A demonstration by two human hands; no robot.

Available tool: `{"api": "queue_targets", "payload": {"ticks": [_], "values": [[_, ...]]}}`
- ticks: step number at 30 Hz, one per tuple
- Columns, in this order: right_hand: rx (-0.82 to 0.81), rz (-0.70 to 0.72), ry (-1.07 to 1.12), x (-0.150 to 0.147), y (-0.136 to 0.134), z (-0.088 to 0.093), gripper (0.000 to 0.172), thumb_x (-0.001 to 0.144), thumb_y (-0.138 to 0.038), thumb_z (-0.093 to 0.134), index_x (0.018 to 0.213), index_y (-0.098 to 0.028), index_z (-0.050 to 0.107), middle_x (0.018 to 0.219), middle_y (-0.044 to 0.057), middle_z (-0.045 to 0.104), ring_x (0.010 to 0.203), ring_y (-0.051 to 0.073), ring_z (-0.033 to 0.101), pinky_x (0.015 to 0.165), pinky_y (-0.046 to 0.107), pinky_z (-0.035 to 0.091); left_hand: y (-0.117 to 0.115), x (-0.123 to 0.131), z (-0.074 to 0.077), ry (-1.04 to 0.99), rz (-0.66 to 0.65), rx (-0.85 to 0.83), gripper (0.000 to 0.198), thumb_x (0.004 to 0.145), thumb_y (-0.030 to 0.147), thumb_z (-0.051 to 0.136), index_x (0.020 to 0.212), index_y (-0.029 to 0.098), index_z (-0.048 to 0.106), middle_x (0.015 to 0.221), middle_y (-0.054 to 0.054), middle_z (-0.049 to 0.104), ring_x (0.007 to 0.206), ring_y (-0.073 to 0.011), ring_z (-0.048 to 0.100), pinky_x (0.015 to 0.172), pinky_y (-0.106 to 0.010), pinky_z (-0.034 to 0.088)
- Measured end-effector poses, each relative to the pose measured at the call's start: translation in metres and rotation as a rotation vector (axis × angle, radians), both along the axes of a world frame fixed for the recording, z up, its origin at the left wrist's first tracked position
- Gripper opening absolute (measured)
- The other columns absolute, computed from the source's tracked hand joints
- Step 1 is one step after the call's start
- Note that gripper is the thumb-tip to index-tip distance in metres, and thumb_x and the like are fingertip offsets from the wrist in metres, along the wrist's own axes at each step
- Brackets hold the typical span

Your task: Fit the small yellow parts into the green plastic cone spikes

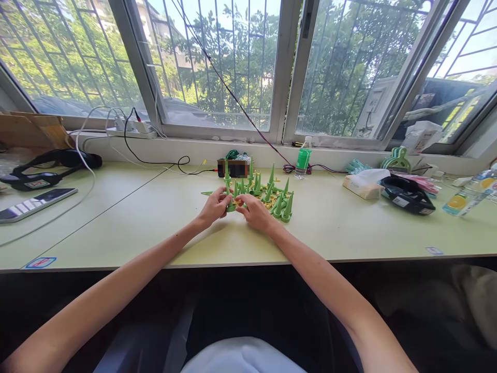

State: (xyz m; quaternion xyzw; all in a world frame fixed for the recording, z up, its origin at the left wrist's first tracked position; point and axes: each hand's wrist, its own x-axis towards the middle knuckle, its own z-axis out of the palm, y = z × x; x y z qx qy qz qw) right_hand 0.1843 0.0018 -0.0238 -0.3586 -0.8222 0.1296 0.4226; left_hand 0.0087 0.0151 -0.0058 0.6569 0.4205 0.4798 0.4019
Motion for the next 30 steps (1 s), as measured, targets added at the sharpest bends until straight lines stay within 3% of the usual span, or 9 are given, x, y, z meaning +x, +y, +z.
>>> {"api": "queue_targets", "payload": {"ticks": [15,20,25,30], "values": [[0.060,-0.062,-0.101,0.0003,-0.0046,0.0030,0.015,0.094,-0.015,0.056,0.107,-0.018,0.063,0.106,0.009,0.066,0.092,0.019,0.063,0.079,0.029,0.045,-0.0014,-0.0005,0.0005,-0.032,-0.053,-0.043,0.019,0.087,0.030,0.059,0.100,0.018,0.053,0.061,0.004,0.053,0.038,-0.0050,0.040,0.033,-0.017,0.033],[0.073,-0.084,-0.098,0.0004,-0.0034,0.0027,0.012,0.097,-0.024,0.053,0.098,-0.018,0.063,0.094,0.007,0.067,0.080,0.017,0.059,0.072,0.026,0.041,-0.0017,-0.0005,-0.0004,-0.016,-0.080,-0.006,0.021,0.087,0.034,0.059,0.102,0.019,0.053,0.061,0.006,0.051,0.037,-0.0050,0.040,0.033,-0.017,0.034],[0.045,-0.116,-0.085,0.0007,-0.0017,0.0011,0.029,0.099,-0.032,0.047,0.076,-0.018,0.056,0.069,0.002,0.059,0.062,0.013,0.048,0.062,0.024,0.033,-0.0074,0.0016,0.0016,0.006,-0.126,0.018,0.023,0.086,0.038,0.059,0.099,0.020,0.052,0.063,0.006,0.051,0.039,-0.0050,0.039,0.035,-0.018,0.033],[0.032,-0.154,-0.047,-0.0002,-0.0017,-0.0001,0.037,0.100,-0.036,0.043,0.067,-0.019,0.048,0.060,-0.001,0.052,0.053,0.011,0.040,0.057,0.025,0.027,-0.0076,0.0020,-0.0014,0.025,-0.186,0.055,0.025,0.089,0.042,0.055,0.101,0.021,0.052,0.062,0.006,0.050,0.037,-0.0052,0.038,0.036,-0.019,0.032]]}}
